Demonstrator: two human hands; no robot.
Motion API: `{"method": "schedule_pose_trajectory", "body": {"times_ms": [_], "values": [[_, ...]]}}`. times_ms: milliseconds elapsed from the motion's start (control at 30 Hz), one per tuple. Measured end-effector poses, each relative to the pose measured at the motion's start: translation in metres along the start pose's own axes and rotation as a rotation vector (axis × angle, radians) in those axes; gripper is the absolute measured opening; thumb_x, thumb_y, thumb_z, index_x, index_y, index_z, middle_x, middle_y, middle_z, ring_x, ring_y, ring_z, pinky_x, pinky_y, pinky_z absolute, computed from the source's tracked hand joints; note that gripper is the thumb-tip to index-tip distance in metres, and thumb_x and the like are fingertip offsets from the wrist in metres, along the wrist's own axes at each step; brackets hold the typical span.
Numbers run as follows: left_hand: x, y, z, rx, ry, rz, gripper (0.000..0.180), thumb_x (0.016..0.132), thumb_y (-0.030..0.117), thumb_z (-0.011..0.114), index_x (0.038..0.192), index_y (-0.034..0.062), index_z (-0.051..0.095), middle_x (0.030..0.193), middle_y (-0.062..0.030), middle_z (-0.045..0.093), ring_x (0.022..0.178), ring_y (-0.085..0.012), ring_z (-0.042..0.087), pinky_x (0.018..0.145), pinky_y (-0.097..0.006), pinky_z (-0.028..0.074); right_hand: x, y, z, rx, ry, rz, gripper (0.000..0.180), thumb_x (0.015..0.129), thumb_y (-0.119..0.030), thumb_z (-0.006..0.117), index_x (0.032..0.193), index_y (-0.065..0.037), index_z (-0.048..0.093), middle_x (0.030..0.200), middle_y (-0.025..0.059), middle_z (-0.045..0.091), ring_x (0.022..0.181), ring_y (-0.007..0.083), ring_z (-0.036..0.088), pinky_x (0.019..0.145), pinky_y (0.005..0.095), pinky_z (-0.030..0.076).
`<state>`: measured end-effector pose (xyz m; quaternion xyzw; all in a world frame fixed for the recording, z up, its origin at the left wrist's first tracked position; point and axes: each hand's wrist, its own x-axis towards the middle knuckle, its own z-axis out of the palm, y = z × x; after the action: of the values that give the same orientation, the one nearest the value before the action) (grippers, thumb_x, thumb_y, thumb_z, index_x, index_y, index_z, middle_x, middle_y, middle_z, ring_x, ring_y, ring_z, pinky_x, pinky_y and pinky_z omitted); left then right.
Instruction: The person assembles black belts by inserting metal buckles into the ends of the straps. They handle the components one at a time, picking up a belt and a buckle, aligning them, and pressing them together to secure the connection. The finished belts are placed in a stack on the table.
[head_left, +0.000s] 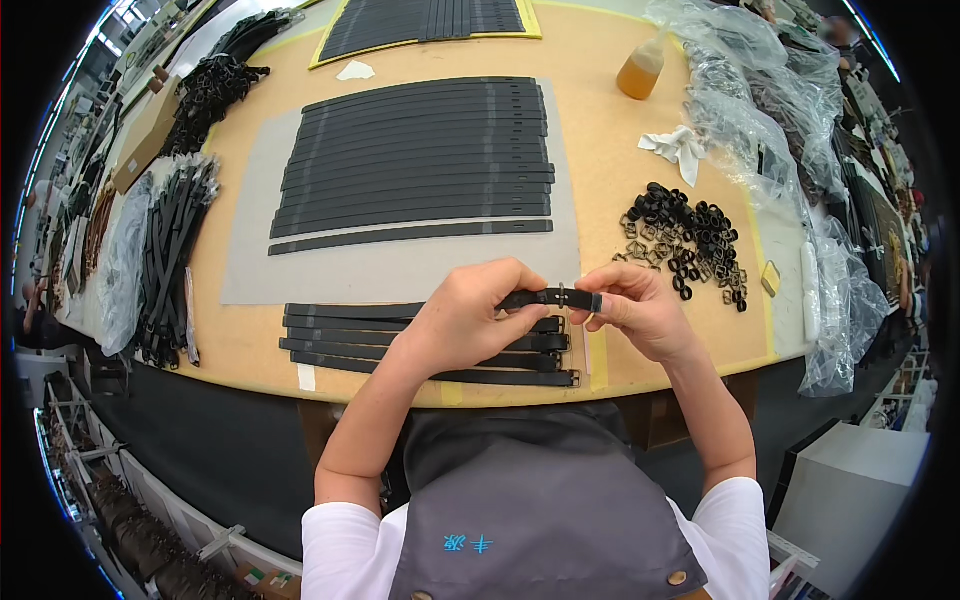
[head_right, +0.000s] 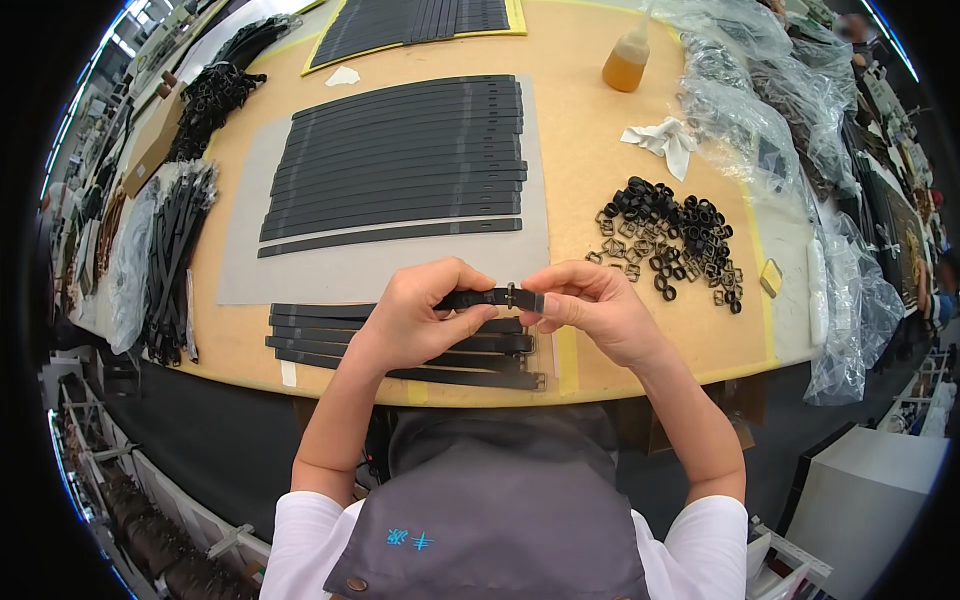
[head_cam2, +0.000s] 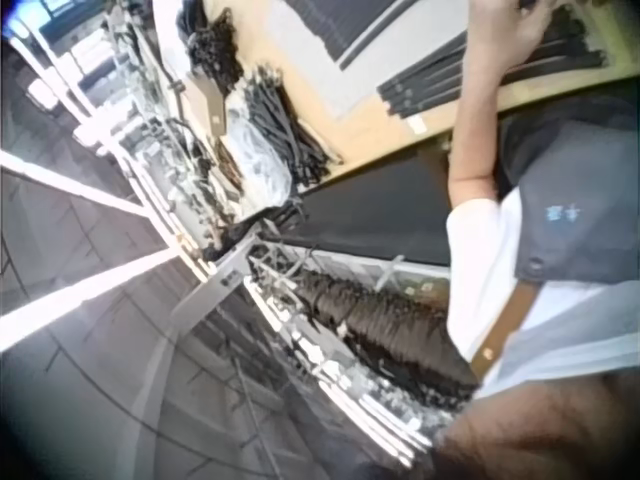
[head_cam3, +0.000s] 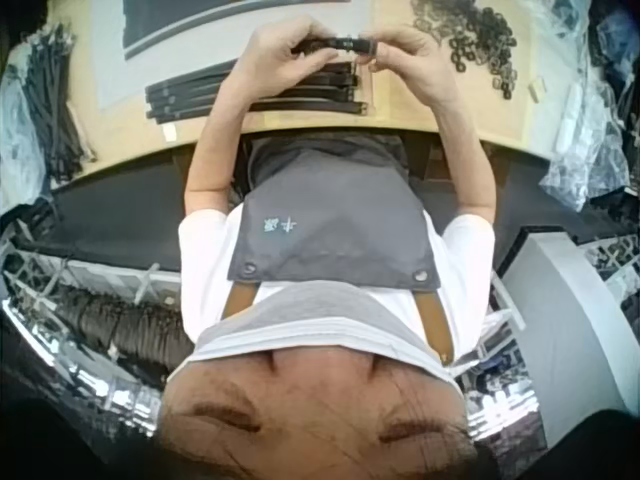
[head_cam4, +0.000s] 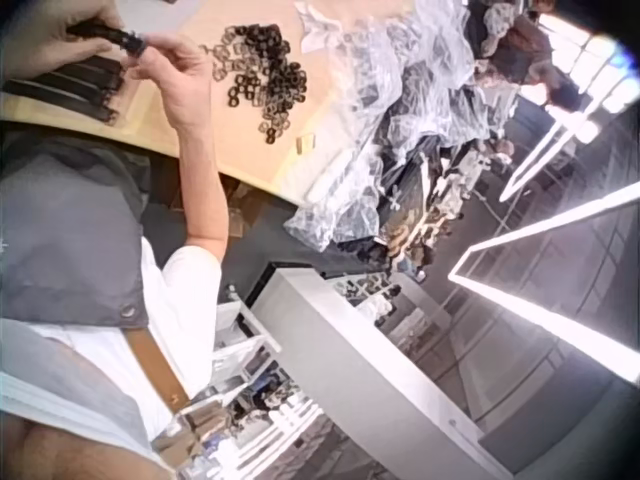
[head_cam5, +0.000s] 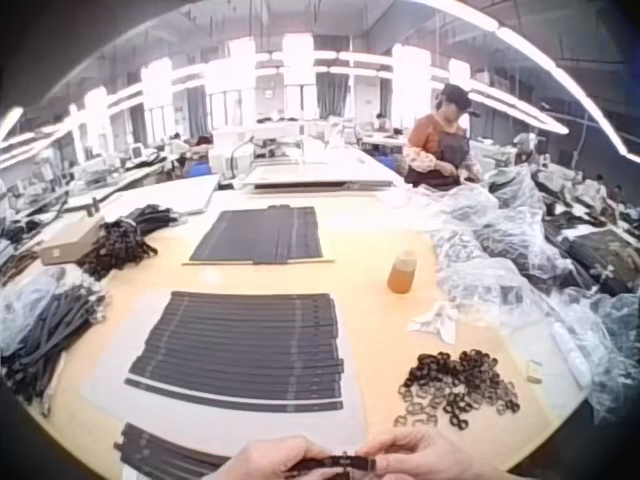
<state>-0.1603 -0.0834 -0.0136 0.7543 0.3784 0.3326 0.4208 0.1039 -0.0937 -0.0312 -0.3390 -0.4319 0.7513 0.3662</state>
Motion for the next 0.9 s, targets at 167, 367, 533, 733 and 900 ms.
{"method": "schedule_pose_trajectory", "body": {"times_ms": [167, 367, 533, 733, 900], "values": [[-0.003, 0.005, 0.008, 0.077, 0.013, 0.135, 0.021, 0.082, 0.003, 0.081, 0.1, 0.0013, 0.071, 0.081, -0.0075, 0.069, 0.065, -0.016, 0.065, 0.055, -0.03, 0.049, 0.004, -0.007, 0.021, -0.145, 0.048, 0.018, 0.028, 0.092, -0.015, 0.079, 0.114, 0.0, 0.069, 0.097, 0.0026, 0.071, 0.087, 0.0067, 0.065, 0.073, 0.0224, 0.053], [-0.001, 0.007, 0.01, 0.161, -0.071, 0.22, 0.024, 0.081, 0.002, 0.08, 0.103, 0.0014, 0.069, 0.084, -0.0092, 0.07, 0.068, -0.0219, 0.068, 0.057, -0.031, 0.053, 0.004, -0.024, 0.039, -0.321, 0.02, 0.205, 0.021, 0.094, -0.015, 0.076, 0.106, 0.002, 0.069, 0.087, 0.001, 0.07, 0.073, 0.0022, 0.061, 0.064, 0.0202, 0.049], [-0.003, 0.006, 0.013, 0.098, -0.038, 0.125, 0.027, 0.079, 0.004, 0.082, 0.102, 0.0016, 0.068, 0.086, -0.0096, 0.071, 0.073, -0.0212, 0.071, 0.061, -0.031, 0.057, 0.006, -0.019, 0.04, -0.364, 0.063, 0.19, 0.02, 0.095, -0.019, 0.074, 0.101, 0.0, 0.07, 0.083, -0.0003, 0.069, 0.067, 0.0018, 0.06, 0.059, 0.0197, 0.049], [-0.004, 0.004, 0.003, 0.094, -0.042, 0.07, 0.025, 0.078, 0.003, 0.081, 0.098, 0.0018, 0.067, 0.084, -0.009, 0.071, 0.074, -0.0188, 0.07, 0.061, -0.029, 0.057, 0.007, -0.017, 0.032, -0.337, 0.077, 0.221, 0.02, 0.095, -0.022, 0.075, 0.098, -0.002, 0.069, 0.08, -0.0024, 0.067, 0.066, 0.0023, 0.061, 0.059, 0.0196, 0.05], [-0.003, 0.001, 0.003, 0.062, -0.037, 0.056, 0.024, 0.076, 0.002, 0.081, 0.095, 0.0016, 0.066, 0.082, -0.0085, 0.07, 0.073, -0.018, 0.069, 0.06, -0.029, 0.057, 0.008, -0.018, 0.032, -0.338, 0.061, 0.219, 0.022, 0.096, -0.023, 0.075, 0.098, -0.003, 0.069, 0.079, -0.0023, 0.067, 0.065, 0.0024, 0.061, 0.058, 0.0192, 0.049]]}}
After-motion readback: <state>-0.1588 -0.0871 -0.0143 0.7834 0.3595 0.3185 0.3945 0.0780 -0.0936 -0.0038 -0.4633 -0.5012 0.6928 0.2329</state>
